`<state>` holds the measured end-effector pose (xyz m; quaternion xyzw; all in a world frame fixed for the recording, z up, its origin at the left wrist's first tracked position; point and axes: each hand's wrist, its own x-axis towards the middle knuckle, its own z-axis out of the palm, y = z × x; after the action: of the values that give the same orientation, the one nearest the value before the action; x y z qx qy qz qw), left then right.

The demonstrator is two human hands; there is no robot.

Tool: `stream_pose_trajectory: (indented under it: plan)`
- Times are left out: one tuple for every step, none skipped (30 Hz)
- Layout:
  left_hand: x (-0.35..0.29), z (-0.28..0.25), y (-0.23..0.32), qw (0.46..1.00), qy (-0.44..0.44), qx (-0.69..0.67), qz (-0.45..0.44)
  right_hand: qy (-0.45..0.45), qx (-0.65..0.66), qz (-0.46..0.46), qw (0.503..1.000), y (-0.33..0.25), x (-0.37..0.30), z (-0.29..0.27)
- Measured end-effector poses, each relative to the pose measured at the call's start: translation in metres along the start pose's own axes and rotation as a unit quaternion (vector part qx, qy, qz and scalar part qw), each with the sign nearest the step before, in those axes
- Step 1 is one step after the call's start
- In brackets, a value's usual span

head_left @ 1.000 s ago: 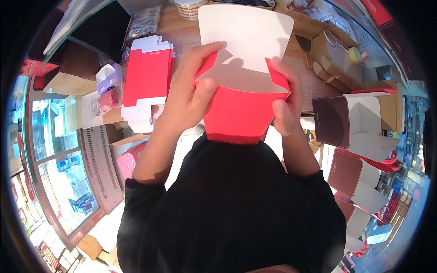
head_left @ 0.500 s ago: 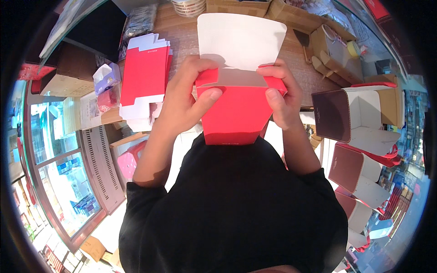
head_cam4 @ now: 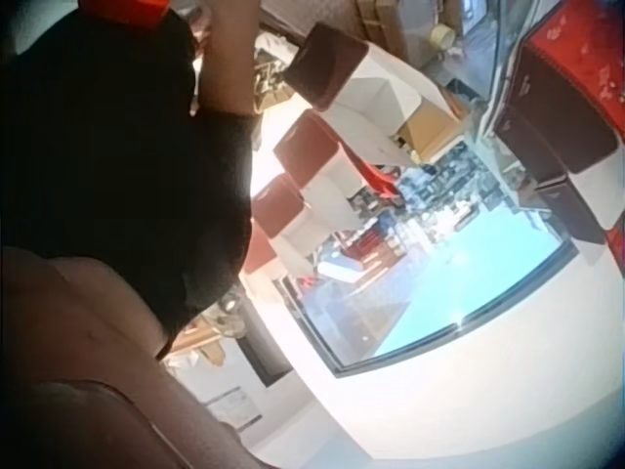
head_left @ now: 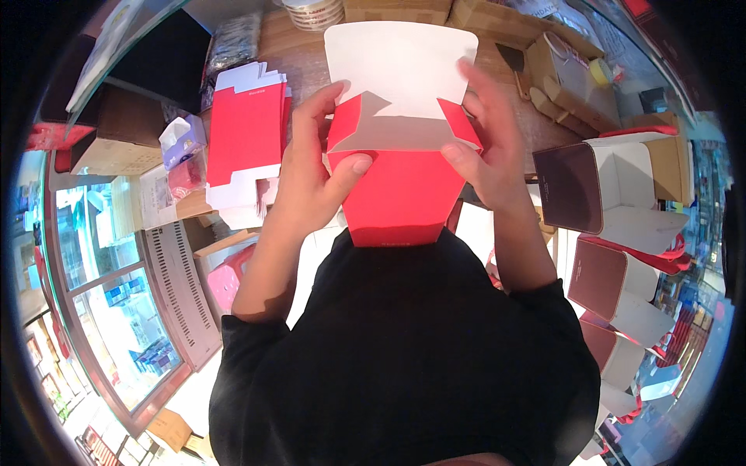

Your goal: The person assembles flat cardboard pieces into red and white rectangular boxes by hand. They fold the flaps, tuck the tabs, and secure the structure, then place a smaller red gift box inside the assembled container. The process is repeated for multiple units.

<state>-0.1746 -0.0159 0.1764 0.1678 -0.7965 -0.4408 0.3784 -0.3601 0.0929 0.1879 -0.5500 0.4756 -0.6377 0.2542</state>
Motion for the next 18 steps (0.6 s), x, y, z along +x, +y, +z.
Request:
stream_pose_trajectory:
  plan:
    - [-0.001,0.001,0.0,1.0,0.006,-0.028,-0.005,-0.019,-0.035,-0.001,0.999,0.001,-0.001,-0.003]
    - [-0.002,0.002,0.0,0.998,0.011,-0.055,-0.009,0.001,-0.101,-0.022,0.995,0.001,-0.001,-0.004]
    - [-0.003,0.003,0.0,0.996,0.018,-0.082,-0.014,0.021,-0.166,-0.043,0.985,-0.002,0.0,-0.004]
    - [-0.003,0.004,0.001,0.995,0.031,-0.092,-0.005,0.036,-0.204,-0.076,0.975,-0.005,0.002,-0.005]
    - [-0.002,0.005,0.002,0.994,0.045,-0.101,0.003,0.055,-0.243,-0.107,0.963,-0.008,0.004,-0.005]
    - [-0.001,0.004,0.003,0.992,0.06,-0.11,0.012,0.072,-0.254,-0.149,0.953,-0.013,0.006,-0.007]
    - [0.003,0.004,0.003,0.996,0.054,-0.065,0.029,0.093,-0.272,-0.188,0.939,-0.022,0.008,-0.009]
    - [0.007,0.001,0.004,0.998,0.049,-0.016,0.042,0.069,-0.205,-0.153,0.964,-0.031,0.008,-0.005]
    - [0.011,-0.001,0.005,0.997,0.043,0.032,0.055,0.008,-0.184,-0.057,0.981,-0.044,0.015,0.0]
    - [0.014,0.0,0.008,0.994,0.056,0.064,0.073,-0.05,-0.158,0.04,0.985,-0.058,0.023,0.005]
    - [0.017,-0.001,0.009,0.989,0.045,0.11,0.085,-0.104,-0.132,0.135,0.976,-0.065,0.027,0.01]
    - [0.019,-0.003,0.009,0.982,0.034,0.156,0.097,-0.12,-0.041,0.182,0.975,-0.056,0.033,0.013]
    - [0.022,-0.003,0.008,0.974,0.023,0.196,0.11,-0.138,-0.039,0.22,0.965,-0.051,0.044,0.011]
    - [0.023,-0.002,0.005,0.973,0.025,0.198,0.114,-0.159,-0.034,0.256,0.953,-0.044,0.056,0.008]
    - [0.021,0.001,0.0,0.971,0.022,0.205,0.118,-0.18,-0.028,0.292,0.939,-0.04,0.064,0.007]
    - [0.019,0.005,-0.006,0.969,0.021,0.212,0.122,-0.149,-0.007,0.3,0.942,-0.034,0.065,0.01]
    - [0.018,0.009,-0.009,0.967,0.02,0.219,0.126,-0.134,0.025,0.312,0.94,-0.03,0.061,0.014]
    - [0.017,0.012,-0.008,0.977,0.02,0.191,0.095,-0.12,0.057,0.323,0.937,-0.025,0.056,0.019]
